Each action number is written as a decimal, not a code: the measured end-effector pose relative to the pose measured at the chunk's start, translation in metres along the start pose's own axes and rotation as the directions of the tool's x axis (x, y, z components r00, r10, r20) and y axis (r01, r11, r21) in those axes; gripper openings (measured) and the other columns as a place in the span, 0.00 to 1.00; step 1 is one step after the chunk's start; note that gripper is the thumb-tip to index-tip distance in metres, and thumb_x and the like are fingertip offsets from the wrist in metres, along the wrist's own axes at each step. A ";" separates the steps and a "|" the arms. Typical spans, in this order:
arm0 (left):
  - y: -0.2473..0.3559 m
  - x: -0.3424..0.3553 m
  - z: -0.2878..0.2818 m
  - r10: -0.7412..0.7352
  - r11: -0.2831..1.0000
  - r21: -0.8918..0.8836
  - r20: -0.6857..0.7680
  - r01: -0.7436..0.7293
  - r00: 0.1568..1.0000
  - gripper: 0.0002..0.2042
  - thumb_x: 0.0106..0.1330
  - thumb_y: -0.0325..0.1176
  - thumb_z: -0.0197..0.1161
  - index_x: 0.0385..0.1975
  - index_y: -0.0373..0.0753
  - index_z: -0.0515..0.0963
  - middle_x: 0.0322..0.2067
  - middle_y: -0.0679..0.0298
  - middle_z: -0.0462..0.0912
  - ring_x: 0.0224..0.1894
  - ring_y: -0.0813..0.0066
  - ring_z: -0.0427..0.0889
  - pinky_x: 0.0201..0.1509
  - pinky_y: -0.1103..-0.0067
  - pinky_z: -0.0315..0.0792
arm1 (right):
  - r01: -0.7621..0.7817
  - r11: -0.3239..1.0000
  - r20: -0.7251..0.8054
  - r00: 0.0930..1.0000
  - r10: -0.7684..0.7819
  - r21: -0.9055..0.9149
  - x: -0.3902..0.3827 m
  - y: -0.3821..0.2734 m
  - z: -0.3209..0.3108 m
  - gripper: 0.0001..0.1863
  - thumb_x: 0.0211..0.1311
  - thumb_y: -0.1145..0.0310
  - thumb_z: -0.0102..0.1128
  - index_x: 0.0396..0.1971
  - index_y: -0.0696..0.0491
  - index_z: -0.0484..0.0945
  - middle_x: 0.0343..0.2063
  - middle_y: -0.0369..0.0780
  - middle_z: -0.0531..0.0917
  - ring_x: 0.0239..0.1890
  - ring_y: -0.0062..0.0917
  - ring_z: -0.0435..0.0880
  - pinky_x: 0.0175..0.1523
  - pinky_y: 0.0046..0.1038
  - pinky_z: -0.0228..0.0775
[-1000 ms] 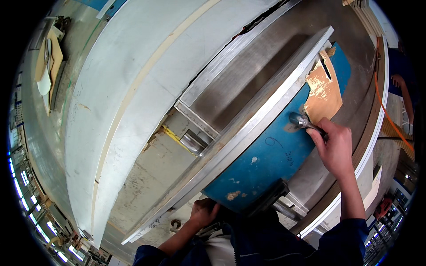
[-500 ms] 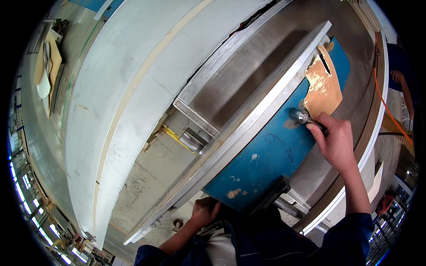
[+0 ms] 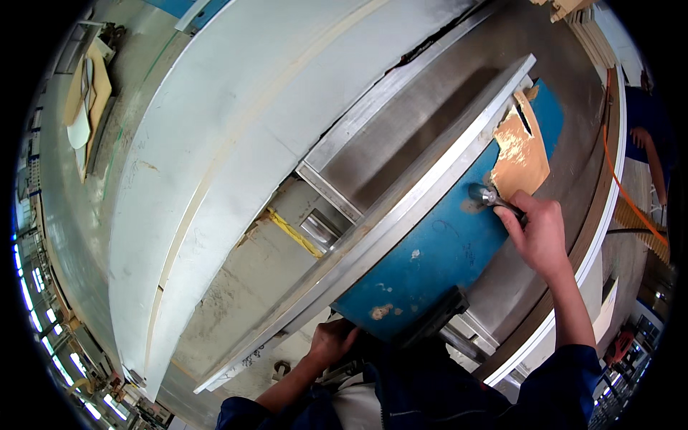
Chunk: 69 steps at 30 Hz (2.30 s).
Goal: The person feeds rectangular wooden boards through a table saw to cut them to length, then carries the cut pieces to a nearby workbench. The person also uses a wrench to adjust a knob on the saw's fence assembly.
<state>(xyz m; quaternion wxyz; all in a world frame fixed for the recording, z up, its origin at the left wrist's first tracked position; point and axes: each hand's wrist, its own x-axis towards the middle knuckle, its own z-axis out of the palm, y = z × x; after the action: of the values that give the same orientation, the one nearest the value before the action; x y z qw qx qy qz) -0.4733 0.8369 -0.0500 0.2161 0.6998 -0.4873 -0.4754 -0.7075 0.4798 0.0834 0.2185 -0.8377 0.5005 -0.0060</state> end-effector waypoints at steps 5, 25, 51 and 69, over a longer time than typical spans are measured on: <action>0.010 0.004 -0.008 0.032 0.999 0.009 -0.006 -0.032 0.999 0.09 0.67 0.37 0.66 0.35 0.37 0.85 0.29 0.52 0.86 0.28 0.52 0.86 0.31 0.67 0.80 | -0.006 1.000 0.000 1.000 0.006 -0.010 0.000 -0.001 -0.002 0.13 0.61 0.63 0.70 0.26 0.57 0.79 0.18 0.48 0.80 0.20 0.43 0.81 0.28 0.37 0.71; 0.017 0.006 -0.010 -0.029 0.998 -0.055 -0.041 0.027 0.999 0.10 0.63 0.36 0.69 0.37 0.37 0.85 0.28 0.51 0.86 0.29 0.51 0.86 0.32 0.67 0.80 | 0.060 0.997 0.000 0.998 -0.060 -0.057 0.004 0.001 -0.001 0.12 0.60 0.66 0.71 0.25 0.57 0.78 0.17 0.48 0.79 0.18 0.42 0.80 0.27 0.37 0.71; -0.104 -0.172 -0.011 0.283 0.954 0.087 0.051 -0.286 0.958 0.22 0.71 0.44 0.61 0.59 0.37 0.75 0.35 0.45 0.87 0.41 0.45 0.86 0.46 0.58 0.79 | -0.194 0.973 -0.407 0.884 0.230 0.128 -0.381 -0.100 0.158 0.32 0.59 0.63 0.67 0.63 0.56 0.69 0.62 0.54 0.73 0.65 0.51 0.70 0.70 0.45 0.62; -0.019 -0.362 0.061 0.241 0.970 -0.155 0.477 -0.188 0.845 0.13 0.72 0.32 0.63 0.50 0.32 0.80 0.37 0.61 0.85 0.32 0.78 0.84 0.34 0.80 0.79 | -0.675 0.645 -0.542 0.412 0.732 0.358 -0.762 -0.173 0.286 0.40 0.62 0.54 0.65 0.68 0.61 0.63 0.69 0.59 0.63 0.73 0.57 0.58 0.76 0.49 0.50</action>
<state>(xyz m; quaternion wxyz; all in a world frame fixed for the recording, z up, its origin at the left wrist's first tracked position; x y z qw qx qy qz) -0.5445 1.1759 0.0720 0.1723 0.4847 -0.5763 -0.6350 -0.8775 1.2940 0.0484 0.0484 -0.4820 0.8462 -0.2221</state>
